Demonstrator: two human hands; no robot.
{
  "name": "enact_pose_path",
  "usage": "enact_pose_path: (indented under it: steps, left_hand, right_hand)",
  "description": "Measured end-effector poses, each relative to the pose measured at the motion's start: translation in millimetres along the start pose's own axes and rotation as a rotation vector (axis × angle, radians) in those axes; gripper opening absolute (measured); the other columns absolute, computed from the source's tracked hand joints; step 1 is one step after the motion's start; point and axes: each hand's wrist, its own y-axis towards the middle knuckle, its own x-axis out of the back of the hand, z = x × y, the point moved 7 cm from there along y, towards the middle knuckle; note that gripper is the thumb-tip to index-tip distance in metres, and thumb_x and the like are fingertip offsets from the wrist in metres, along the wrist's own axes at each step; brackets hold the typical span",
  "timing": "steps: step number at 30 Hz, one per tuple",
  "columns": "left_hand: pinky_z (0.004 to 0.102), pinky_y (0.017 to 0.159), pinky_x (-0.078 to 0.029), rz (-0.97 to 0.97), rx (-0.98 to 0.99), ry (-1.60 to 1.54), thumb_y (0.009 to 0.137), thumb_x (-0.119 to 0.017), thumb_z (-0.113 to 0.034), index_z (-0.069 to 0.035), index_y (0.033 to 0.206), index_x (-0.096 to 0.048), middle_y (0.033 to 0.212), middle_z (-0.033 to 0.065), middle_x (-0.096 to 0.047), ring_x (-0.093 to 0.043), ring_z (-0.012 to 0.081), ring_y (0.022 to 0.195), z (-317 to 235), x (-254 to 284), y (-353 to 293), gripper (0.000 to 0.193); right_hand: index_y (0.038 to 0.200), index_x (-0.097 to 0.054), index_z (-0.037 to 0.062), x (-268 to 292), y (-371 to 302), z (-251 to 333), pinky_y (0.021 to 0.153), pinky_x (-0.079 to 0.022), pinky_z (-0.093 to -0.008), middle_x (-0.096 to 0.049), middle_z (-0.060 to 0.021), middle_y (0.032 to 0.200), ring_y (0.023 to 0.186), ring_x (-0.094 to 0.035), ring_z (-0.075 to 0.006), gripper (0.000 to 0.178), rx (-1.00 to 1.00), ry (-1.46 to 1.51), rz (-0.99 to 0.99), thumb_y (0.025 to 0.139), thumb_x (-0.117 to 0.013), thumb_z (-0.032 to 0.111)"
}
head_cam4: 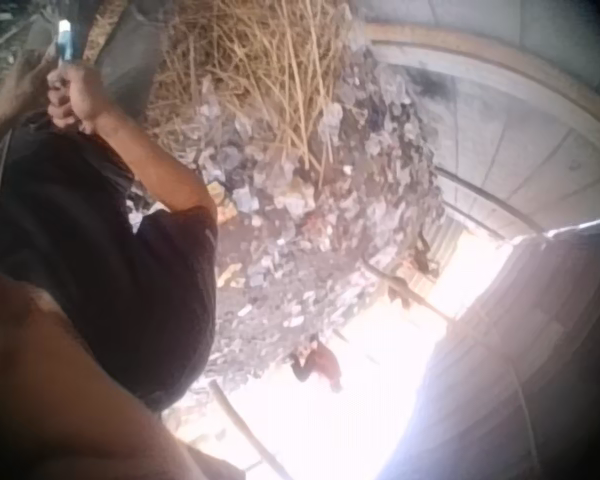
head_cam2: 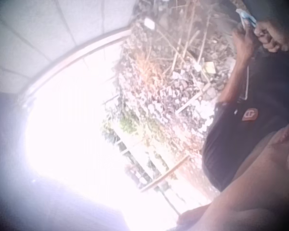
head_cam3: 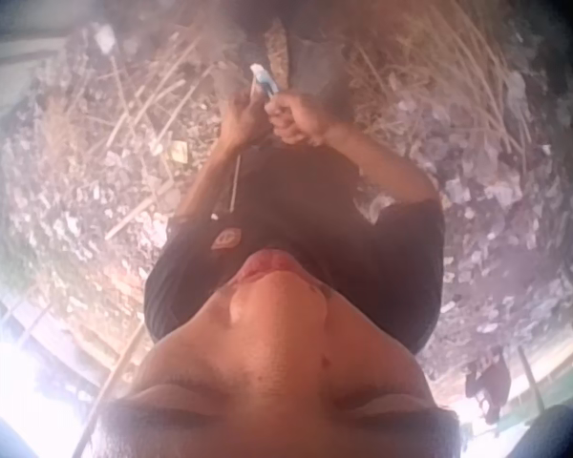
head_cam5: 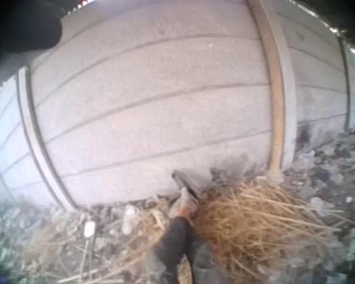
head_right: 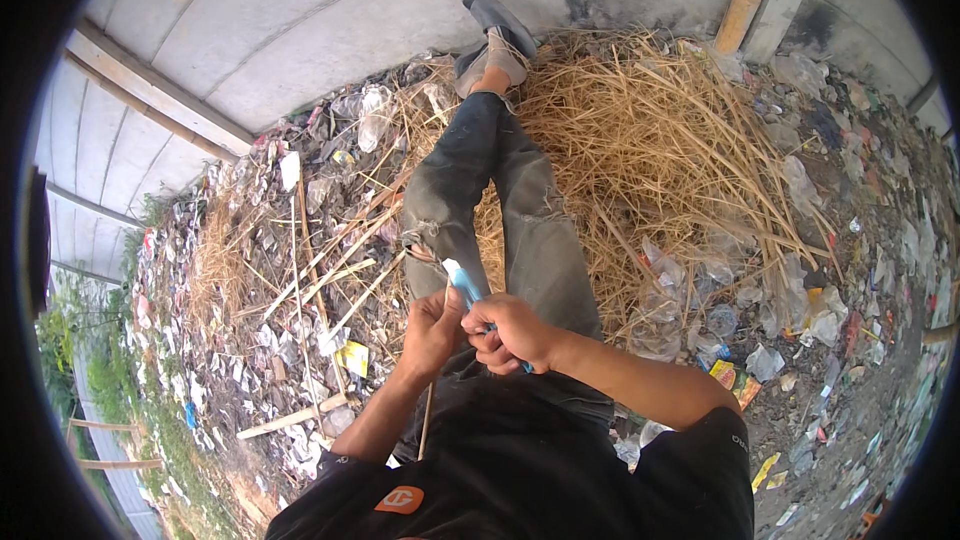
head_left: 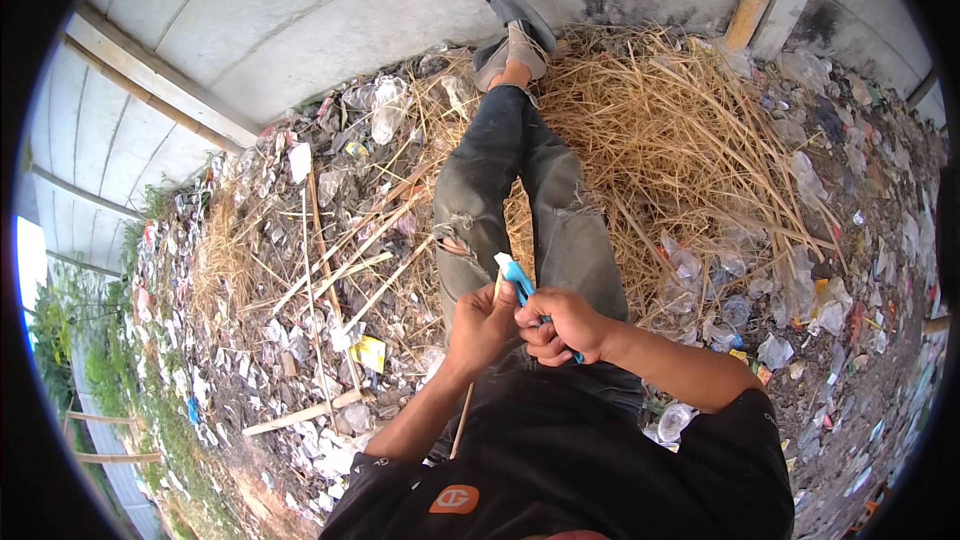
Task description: The person sits on a stool in a cluttered area and uses a utility knife to sharpen the end of a thin wooden stick. They hold the stick with one hand and scrape the blade along the wood to create a point, occasionally adjusting their grip and the stick's position.
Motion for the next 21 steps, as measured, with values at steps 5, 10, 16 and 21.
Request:
enact_pose_path:
  steps: [5, 10, 16, 21]
  left_hand:
    - [0.0224, 0.044, -0.027, 0.147, -0.038, -0.149, 0.103, -0.057, -0.044, -0.002, 0.088, -0.063, 0.064, -0.0043, -0.054, -0.041, 0.0023, 0.05, -22, -12, -9, 0.045]
    - [0.023, 0.042, -0.022, 0.304, 0.031, -0.21, 0.1, -0.061, -0.045, -0.003, 0.086, -0.062, 0.061, -0.0053, -0.05, -0.036, 0.0027, 0.046, -12, -16, -13, 0.045]
    - [0.0212, 0.053, -0.035, 0.308, 0.078, -0.205, 0.1, -0.063, -0.044, -0.003, 0.086, -0.062, 0.072, -0.0046, -0.059, -0.046, 0.0012, 0.062, -1, -11, -9, 0.043]
    - [0.0231, 0.057, -0.04, 0.119, 0.019, -0.092, 0.103, -0.06, -0.038, -0.002, 0.084, -0.062, 0.072, -0.0052, -0.058, -0.047, 0.0024, 0.065, 1, -17, -5, 0.041]
  right_hand:
    - [0.072, -0.038, 0.0156, -6, -21, 1, 0.032, -0.021, -0.0195, -0.03, 0.0086, 0.055, 0.039, -0.025, -0.0014, 0.026, -0.34, 0.153, 0.277, 0.095, -0.05, 0.022]
    - [0.075, -0.039, 0.0156, -9, -32, -4, 0.029, -0.023, -0.0165, -0.03, 0.0094, 0.055, 0.038, -0.024, 0.0011, 0.026, -0.464, 0.331, 0.42, 0.098, -0.049, 0.023]
    - [0.074, -0.039, 0.0152, -9, -29, -4, 0.031, -0.022, -0.0192, -0.031, 0.0088, 0.055, 0.039, -0.027, -0.0005, 0.025, -0.382, 0.256, 0.335, 0.096, -0.05, 0.021]
    - [0.07, -0.037, 0.0149, 7, -18, -9, 0.035, -0.022, -0.0245, -0.032, 0.0059, 0.056, 0.041, -0.029, -0.0048, 0.027, -0.137, 0.058, 0.033, 0.093, -0.051, 0.02]
